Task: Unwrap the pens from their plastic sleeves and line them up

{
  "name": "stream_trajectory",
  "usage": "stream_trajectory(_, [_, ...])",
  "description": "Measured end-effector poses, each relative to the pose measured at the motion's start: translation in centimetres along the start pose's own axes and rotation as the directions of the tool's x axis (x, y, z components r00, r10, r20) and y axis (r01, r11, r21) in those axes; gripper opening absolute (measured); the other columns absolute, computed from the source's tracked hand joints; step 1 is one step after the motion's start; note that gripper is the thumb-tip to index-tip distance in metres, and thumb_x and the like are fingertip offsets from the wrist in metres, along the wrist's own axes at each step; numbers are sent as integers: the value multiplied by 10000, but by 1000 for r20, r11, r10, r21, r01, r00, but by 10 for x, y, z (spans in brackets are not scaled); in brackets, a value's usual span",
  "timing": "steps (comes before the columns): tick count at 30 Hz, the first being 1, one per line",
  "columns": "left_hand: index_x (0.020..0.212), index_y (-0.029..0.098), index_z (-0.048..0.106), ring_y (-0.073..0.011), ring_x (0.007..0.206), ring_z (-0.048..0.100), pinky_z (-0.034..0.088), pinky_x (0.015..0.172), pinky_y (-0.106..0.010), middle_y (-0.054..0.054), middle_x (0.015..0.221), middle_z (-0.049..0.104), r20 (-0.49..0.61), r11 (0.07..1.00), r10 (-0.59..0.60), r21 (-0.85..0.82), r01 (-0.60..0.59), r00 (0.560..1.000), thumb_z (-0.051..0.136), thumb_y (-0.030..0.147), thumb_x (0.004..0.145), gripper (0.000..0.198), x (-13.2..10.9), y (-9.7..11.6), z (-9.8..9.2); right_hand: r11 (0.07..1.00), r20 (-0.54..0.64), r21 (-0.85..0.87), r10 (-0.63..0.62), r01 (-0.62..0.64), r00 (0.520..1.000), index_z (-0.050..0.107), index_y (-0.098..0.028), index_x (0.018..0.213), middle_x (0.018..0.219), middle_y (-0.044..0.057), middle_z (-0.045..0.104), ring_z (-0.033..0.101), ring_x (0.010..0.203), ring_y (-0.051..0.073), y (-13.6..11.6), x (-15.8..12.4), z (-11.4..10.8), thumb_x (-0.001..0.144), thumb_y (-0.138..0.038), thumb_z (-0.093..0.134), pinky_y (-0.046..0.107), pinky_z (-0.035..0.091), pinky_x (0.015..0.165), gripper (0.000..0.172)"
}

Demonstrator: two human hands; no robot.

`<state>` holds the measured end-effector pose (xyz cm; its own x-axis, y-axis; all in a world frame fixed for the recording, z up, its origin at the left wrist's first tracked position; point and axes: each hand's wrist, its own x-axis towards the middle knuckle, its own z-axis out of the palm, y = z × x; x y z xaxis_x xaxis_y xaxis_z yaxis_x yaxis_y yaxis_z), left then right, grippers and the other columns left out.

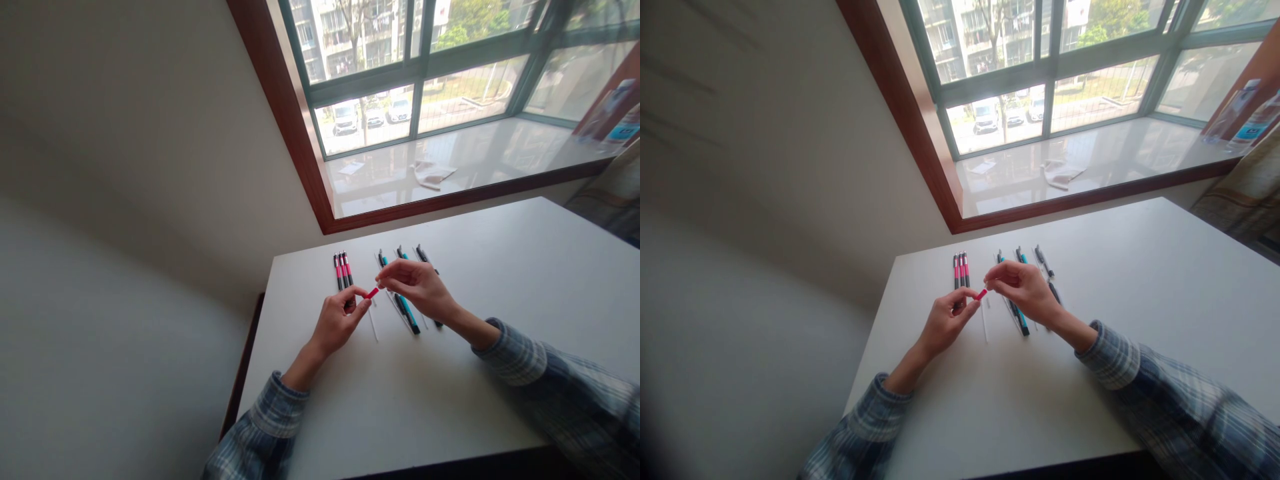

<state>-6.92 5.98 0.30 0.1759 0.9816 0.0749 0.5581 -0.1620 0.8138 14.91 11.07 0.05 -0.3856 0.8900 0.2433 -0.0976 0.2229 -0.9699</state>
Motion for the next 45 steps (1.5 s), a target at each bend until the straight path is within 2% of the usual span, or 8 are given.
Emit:
stream_trajectory(10, [1003,182,734,-111,575,333,260,576,-260,62,615,381,14,1000,0,-24,0,1000,628,493,956,332,1,-2,0,994,-8,-110,-24,23,1000,773,-191,976,976,86,800,761,918,233,-5,-1,-1,899,-447,751,353,623,819,268])
stream_trajectory(18, [977,184,731,-110,575,345,254,571,-262,62,609,383,23,999,-3,-35,4,1000,627,492,957,325,2,-1,-1,989,36,-146,-17,22,999,798,-215,983,979,65,808,759,937,226,-3,-1,1,905,-417,743,327,624,799,224])
stream_trajectory(23, [990,182,709,-112,579,349,259,560,-260,55,635,417,9,994,-27,-110,28,1000,615,491,964,324,2,-4,1,975,-3,-221,-41,40,999,791,-222,996,984,54,805,757,926,219,0,0,-2,914,-405,732,319,619,771,209])
stream_trajectory(26, [988,183,654,-116,602,375,291,565,-250,47,679,459,0,977,-49,-206,48,999,600,472,971,294,4,-4,1,916,4,-390,-100,94,995,784,-242,1005,978,37,800,737,867,205,4,-1,-5,931,-329,724,326,601,744,129])
stream_trajectory(30, [908,188,580,-134,690,458,390,651,-249,23,758,518,-4,956,-44,-291,41,999,534,399,991,231,7,0,0,750,166,-614,-182,246,969,766,-249,1085,1009,52,781,699,977,239,11,-4,-5,932,-185,718,396,575,861,172])
stream_trajectory(33, [848,184,560,-142,719,459,394,675,-254,12,780,517,-22,958,-37,-285,29,999,485,354,987,231,8,4,-1,680,287,-658,-172,325,942,750,-238,1141,1047,73,775,676,1062,262,16,-4,-3,935,-125,694,427,567,917,242])
stream_trajectory(39, [728,198,449,-140,658,349,311,620,-270,26,696,402,-67,950,-48,-313,24,997,453,333,937,249,8,4,-3,595,400,-683,-181,425,898,726,-250,1219,1190,58,770,649,1126,267,21,3,-3,928,7,573,441,549,974,417])
stream_trajectory(45, [691,208,399,-137,641,366,309,611,-271,25,667,413,-80,957,-63,-287,37,995,427,300,903,233,6,3,-3,557,440,-698,-161,449,884,756,-251,1173,1053,66,803,666,1053,267,25,6,-3,948,-42,620,428,539,928,336])
